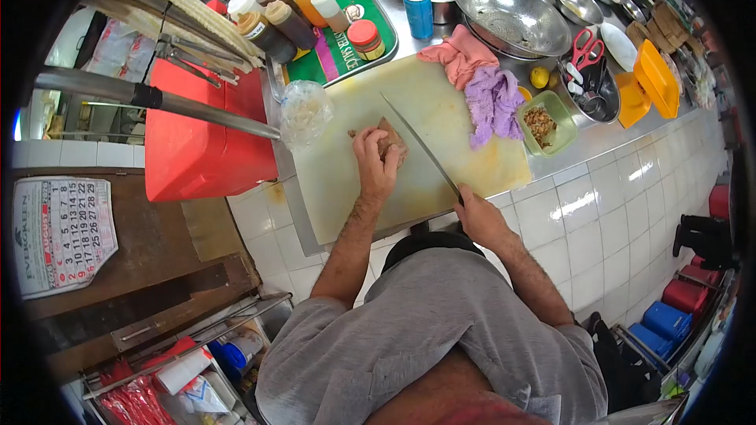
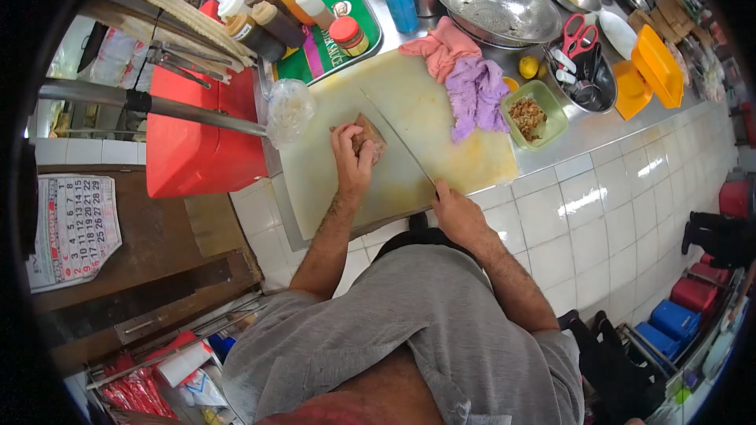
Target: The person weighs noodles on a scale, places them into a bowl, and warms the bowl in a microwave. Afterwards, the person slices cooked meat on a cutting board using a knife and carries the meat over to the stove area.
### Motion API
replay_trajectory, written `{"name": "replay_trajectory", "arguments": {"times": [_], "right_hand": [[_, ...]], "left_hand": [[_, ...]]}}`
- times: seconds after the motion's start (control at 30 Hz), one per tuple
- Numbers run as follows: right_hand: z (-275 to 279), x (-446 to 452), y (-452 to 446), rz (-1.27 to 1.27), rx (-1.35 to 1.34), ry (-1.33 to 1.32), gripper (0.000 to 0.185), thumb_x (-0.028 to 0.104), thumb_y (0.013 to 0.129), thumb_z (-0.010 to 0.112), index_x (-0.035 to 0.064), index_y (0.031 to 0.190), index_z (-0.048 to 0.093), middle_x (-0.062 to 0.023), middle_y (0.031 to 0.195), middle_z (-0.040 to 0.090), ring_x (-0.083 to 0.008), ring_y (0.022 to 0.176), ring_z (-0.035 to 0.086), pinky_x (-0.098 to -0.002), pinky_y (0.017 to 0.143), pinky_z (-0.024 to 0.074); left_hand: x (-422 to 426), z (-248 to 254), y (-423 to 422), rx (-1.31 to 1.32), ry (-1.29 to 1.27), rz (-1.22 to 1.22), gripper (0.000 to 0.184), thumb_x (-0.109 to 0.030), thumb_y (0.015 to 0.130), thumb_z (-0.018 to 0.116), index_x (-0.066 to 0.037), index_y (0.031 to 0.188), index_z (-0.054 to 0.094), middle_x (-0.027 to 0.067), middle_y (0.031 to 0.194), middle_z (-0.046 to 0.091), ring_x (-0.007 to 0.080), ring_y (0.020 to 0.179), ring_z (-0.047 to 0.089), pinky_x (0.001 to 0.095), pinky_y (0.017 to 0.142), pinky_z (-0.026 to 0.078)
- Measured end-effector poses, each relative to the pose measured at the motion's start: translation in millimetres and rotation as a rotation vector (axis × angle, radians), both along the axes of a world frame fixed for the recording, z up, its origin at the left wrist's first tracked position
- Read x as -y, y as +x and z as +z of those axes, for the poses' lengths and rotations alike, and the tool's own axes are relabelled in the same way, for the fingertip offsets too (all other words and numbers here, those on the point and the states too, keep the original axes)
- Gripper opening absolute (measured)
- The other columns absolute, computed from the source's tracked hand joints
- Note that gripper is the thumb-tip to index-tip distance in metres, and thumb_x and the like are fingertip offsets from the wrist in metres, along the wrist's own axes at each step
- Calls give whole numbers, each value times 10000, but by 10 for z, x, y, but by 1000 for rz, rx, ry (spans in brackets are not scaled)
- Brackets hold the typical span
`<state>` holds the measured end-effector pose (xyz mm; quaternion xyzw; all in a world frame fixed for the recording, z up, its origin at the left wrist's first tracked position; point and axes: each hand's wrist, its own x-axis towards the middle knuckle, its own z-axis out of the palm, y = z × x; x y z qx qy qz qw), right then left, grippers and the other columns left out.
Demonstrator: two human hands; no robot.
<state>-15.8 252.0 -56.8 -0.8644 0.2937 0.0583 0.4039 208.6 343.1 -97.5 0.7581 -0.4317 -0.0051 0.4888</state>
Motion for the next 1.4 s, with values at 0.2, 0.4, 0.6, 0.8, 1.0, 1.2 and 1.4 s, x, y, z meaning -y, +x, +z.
{"name": "replay_trajectory", "arguments": {"times": [0.2,0.4,0.6,0.8,1.0,1.2,1.4], "right_hand": [[262,-200,-116,14,102,-102,556,150,887,489,137,1382,238,-218,892,579,-389,692,598,-457,603,513],[392,-361,-124,72,28,-131,658,110,862,510,197,1427,185,-183,822,544,-323,605,591,-407,522,526],[423,-430,-145,75,-21,-123,693,69,830,516,208,1427,194,-189,846,536,-321,596,591,-411,518,525],[427,-392,-216,78,-26,-114,696,49,822,492,236,1425,199,-204,870,536,-334,603,594,-418,521,522],[458,-356,-272,90,-69,-69,702,29,815,467,253,1424,201,-198,861,525,-343,605,593,-434,547,520],[583,-323,-306,108,-139,-9,691,40,817,475,235,1423,205,-202,875,519,-354,637,596,-449,585,516],[578,-313,-265,114,-165,0,686,50,824,476,244,1423,203,-204,868,518,-357,635,595,-452,582,513]], "left_hand": [[54,-143,24,70,-48,24,313,-100,809,542,-25,1101,457,213,1158,374,351,1077,372,466,955,304],[47,-127,34,50,-22,13,334,-96,811,527,-30,1131,456,213,1141,375,351,1068,370,472,950,302],[36,25,20,140,107,18,325,-76,822,492,-16,1137,436,211,1177,350,356,1076,359,471,948,288],[78,-34,-5,232,132,27,320,-41,811,479,-8,1124,419,213,1185,340,358,1051,359,468,942,279],[117,-161,15,178,1,53,344,-53,767,527,-15,1099,446,197,1141,368,348,1050,334,489,932,272],[128,-199,18,109,-17,73,344,-56,758,539,-17,1088,452,196,1135,367,341,1049,346,478,941,275],[121,-162,23,138,42,67,371,18,746,484,-7,1109,411,177,1180,324,306,1056,380,397,907,378]]}}
